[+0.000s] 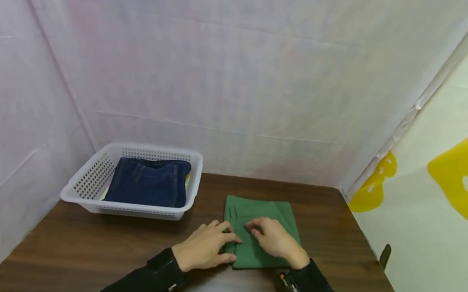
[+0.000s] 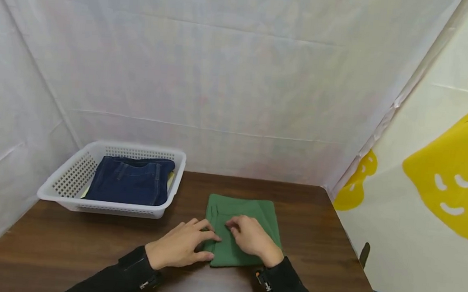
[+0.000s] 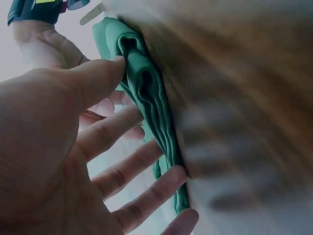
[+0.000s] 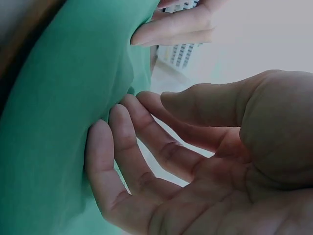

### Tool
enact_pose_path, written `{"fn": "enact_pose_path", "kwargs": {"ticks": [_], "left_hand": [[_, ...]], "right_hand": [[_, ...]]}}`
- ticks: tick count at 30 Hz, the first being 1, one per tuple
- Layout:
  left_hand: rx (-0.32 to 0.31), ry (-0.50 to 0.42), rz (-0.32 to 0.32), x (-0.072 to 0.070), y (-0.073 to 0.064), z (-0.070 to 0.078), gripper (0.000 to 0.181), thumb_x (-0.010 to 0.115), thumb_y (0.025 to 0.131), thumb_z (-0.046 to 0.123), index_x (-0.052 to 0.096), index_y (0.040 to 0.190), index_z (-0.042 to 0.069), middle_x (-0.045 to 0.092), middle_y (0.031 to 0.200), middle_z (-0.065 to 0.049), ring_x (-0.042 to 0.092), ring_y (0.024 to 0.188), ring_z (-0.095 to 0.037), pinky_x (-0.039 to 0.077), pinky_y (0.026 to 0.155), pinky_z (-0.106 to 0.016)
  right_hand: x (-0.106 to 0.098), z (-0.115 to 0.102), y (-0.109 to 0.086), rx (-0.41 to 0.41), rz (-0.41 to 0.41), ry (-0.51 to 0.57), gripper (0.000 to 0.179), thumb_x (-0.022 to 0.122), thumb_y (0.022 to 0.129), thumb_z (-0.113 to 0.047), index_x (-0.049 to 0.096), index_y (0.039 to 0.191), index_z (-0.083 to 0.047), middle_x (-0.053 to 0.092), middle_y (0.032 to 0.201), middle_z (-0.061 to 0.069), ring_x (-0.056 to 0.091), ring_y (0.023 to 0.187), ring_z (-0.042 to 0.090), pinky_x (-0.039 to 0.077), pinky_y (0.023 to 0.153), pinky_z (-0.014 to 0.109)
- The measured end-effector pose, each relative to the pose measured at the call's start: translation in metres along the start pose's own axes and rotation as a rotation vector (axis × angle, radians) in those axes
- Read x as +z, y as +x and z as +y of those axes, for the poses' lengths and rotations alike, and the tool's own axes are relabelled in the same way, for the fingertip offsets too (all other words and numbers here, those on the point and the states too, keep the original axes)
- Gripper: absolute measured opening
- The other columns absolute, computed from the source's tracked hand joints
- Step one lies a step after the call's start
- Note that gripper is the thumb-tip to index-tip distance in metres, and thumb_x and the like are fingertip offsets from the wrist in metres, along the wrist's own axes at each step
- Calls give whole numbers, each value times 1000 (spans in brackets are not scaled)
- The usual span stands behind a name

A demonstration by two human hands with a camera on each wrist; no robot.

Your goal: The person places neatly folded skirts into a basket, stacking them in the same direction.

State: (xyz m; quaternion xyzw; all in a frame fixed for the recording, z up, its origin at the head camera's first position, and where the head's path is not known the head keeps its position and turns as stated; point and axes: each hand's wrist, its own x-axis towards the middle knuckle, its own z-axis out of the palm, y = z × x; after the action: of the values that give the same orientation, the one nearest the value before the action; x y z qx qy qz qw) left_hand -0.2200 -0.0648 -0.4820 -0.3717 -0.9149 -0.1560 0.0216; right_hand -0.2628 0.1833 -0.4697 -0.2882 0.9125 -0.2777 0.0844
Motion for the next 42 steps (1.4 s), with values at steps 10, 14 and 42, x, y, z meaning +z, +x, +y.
{"fn": "enact_pose_path", "kwargs": {"ticks": [10,14,42], "left_hand": [[-15,-51,17,-7,-23,-1,42,60,97,57,66,130,32,53,115,11,49,94,-12,44,71,-37],[-25,-43,33,-10,-24,1,42,63,96,56,67,129,29,55,115,10,50,95,-13,42,69,-34],[-407,-170,150,0,-24,3,101,70,85,66,34,154,1,37,141,-41,41,125,-54,47,90,-62]], "right_hand": [[2,-18,-1,10,-81,64,27,55,107,-22,65,131,-15,66,121,1,64,101,15,53,80,36],[-1,-19,-4,24,-103,117,29,55,107,-21,63,133,-12,67,99,3,63,69,14,51,60,31],[-27,7,-11,279,-79,-107,110,81,76,-61,24,161,-19,31,151,27,31,134,51,41,94,65]]}}
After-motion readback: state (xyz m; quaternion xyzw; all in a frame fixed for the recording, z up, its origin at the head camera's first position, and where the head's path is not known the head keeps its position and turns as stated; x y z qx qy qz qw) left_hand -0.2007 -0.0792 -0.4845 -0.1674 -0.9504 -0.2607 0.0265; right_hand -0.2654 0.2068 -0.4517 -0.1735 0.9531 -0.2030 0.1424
